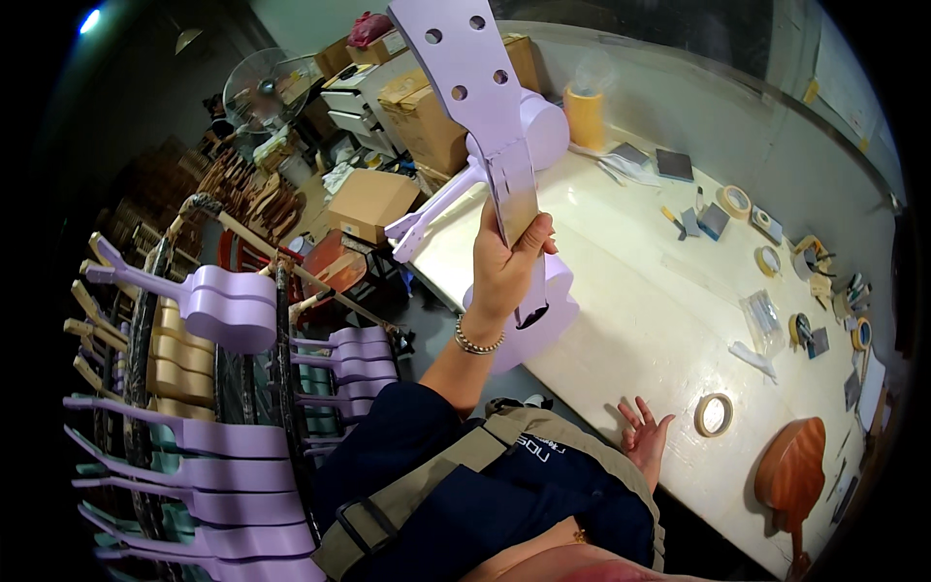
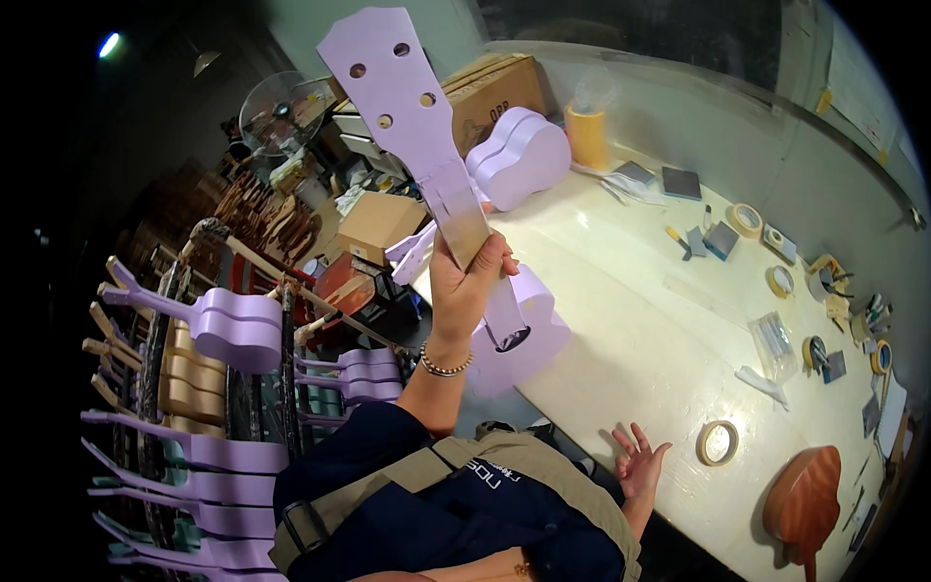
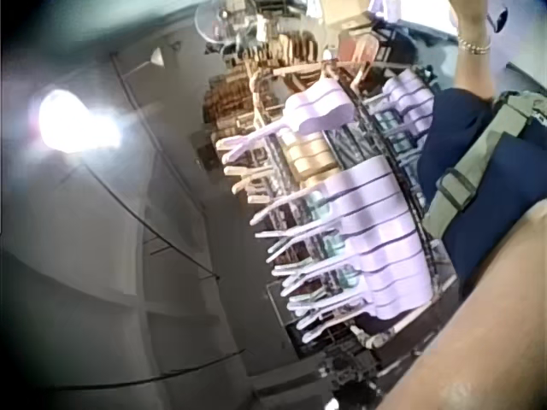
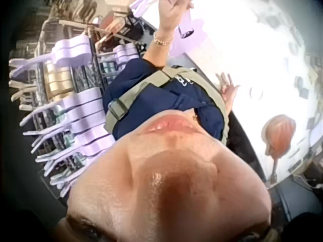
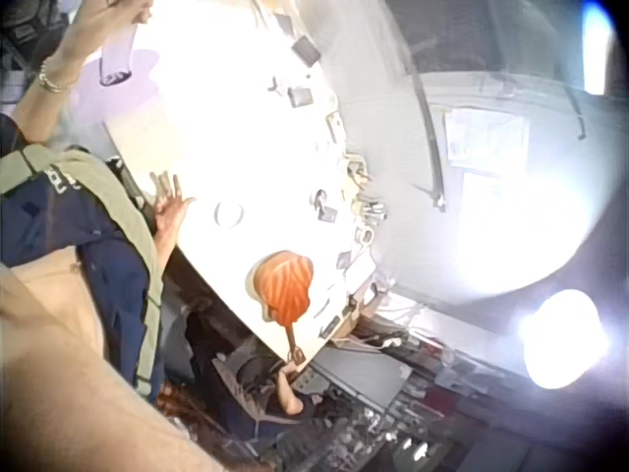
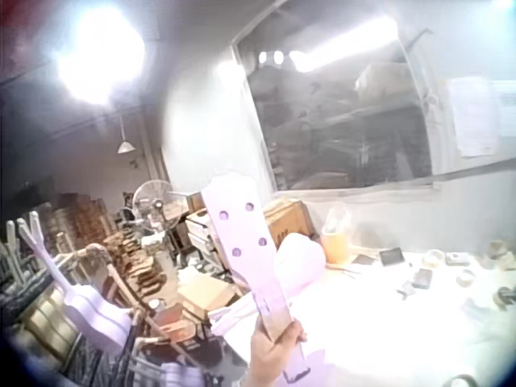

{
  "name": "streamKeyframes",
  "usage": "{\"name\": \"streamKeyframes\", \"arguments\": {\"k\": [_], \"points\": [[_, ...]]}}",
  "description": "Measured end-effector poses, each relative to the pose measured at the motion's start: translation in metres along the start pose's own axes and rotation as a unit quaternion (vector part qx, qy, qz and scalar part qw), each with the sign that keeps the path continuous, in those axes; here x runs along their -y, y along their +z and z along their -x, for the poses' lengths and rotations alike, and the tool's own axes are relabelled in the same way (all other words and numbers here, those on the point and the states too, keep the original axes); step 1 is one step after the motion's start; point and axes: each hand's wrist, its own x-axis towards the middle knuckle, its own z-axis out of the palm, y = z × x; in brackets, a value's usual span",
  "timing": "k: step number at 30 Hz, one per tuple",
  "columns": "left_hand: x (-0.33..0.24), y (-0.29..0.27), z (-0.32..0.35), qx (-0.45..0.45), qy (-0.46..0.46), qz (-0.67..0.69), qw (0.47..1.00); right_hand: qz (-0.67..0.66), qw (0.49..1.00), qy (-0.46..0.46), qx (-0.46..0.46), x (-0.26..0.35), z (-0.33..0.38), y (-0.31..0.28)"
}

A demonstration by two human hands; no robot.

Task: The person assembles light purple ukuleles in a workshop setting. They pick up unfinished ukulele bodies from a rack, apply masking tape to the soundhole and neck, and then place the finished units back on the rack. The process is repeated for multiple instruments.

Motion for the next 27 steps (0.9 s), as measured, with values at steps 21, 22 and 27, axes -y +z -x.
{"name": "streamKeyframes", "arguments": {"k": [21, 22, 27], "points": [[-0.058, -0.091, 0.101, -0.269, 0.087, -0.227, 0.932, 0.168, 0.956, 0.208, 0.117, 0.019, -0.061, 0.015], [-0.064, -0.101, 0.104, -0.285, 0.102, -0.256, 0.918, 0.172, 0.955, 0.212, 0.119, 0.018, -0.063, 0.018], [-0.116, -0.162, 0.121, -0.305, 0.105, -0.417, 0.85, 0.176, 0.946, 0.239, 0.13, 0.006, -0.076, 0.037]]}}
